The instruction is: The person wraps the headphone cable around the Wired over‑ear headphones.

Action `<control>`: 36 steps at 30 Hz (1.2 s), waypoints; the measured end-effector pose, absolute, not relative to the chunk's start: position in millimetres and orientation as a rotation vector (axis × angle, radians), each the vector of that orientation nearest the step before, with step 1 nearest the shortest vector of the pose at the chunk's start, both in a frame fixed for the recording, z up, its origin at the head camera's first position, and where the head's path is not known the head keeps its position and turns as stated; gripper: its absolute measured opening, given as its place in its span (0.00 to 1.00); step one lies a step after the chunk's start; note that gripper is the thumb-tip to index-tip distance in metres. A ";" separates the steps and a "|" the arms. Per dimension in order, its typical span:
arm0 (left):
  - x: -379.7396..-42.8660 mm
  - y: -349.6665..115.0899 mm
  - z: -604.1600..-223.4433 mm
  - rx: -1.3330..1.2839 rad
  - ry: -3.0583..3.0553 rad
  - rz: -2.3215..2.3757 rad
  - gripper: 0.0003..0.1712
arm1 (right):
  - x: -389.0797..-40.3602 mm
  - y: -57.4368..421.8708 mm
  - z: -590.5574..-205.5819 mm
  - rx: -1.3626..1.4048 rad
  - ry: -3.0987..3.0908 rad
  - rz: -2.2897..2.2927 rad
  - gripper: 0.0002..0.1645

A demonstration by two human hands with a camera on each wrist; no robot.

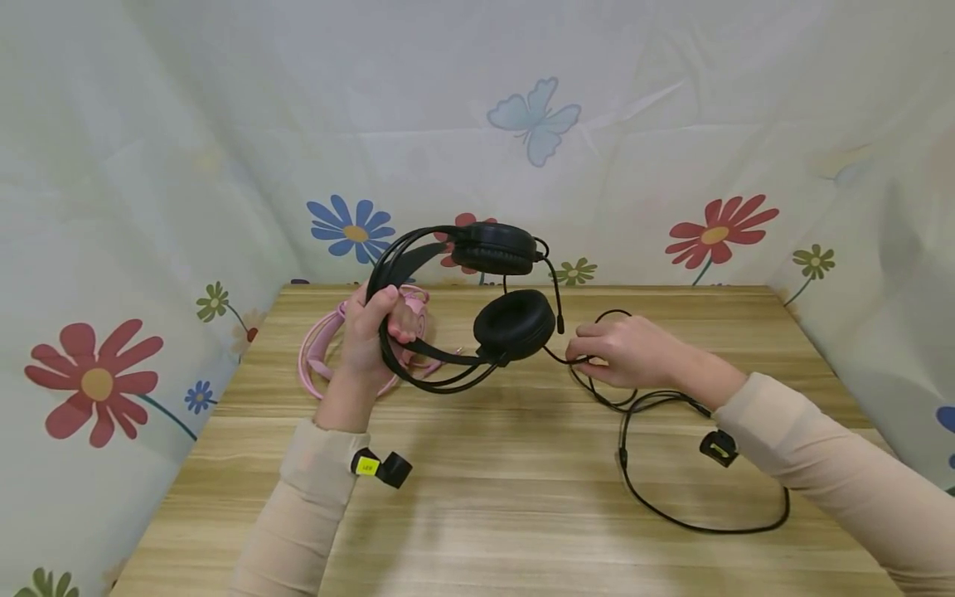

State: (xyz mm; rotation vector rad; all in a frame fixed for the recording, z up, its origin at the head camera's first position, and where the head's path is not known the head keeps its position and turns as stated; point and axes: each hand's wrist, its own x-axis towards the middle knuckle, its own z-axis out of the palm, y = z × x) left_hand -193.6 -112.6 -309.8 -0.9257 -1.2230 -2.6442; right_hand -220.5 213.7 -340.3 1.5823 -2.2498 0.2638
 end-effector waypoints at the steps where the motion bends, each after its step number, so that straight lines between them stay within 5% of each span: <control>1: -193.7 -112.5 -309.3 -0.927 -1.224 -2.644 0.24 | -220.7 213.5 -340.3 1.582 -2.248 0.264 0.20; 8: -193.9 -113.1 -308.7 -0.950 -1.224 -2.645 0.24 | -222.7 217.2 -335.5 1.532 -2.286 0.249 0.24; 14: -196.1 -114.7 -310.7 -0.977 -1.263 -2.606 0.24 | -226.6 222.2 -323.5 1.437 -2.287 0.214 0.03; 22: -197.0 -113.2 -314.3 -1.089 -1.285 -2.630 0.24 | -228.6 219.9 -299.7 1.345 -2.221 0.221 0.29; 36: -198.2 -102.5 -329.7 -0.970 -1.414 -2.646 0.22 | -227.0 194.7 -257.3 1.460 -1.991 0.246 0.21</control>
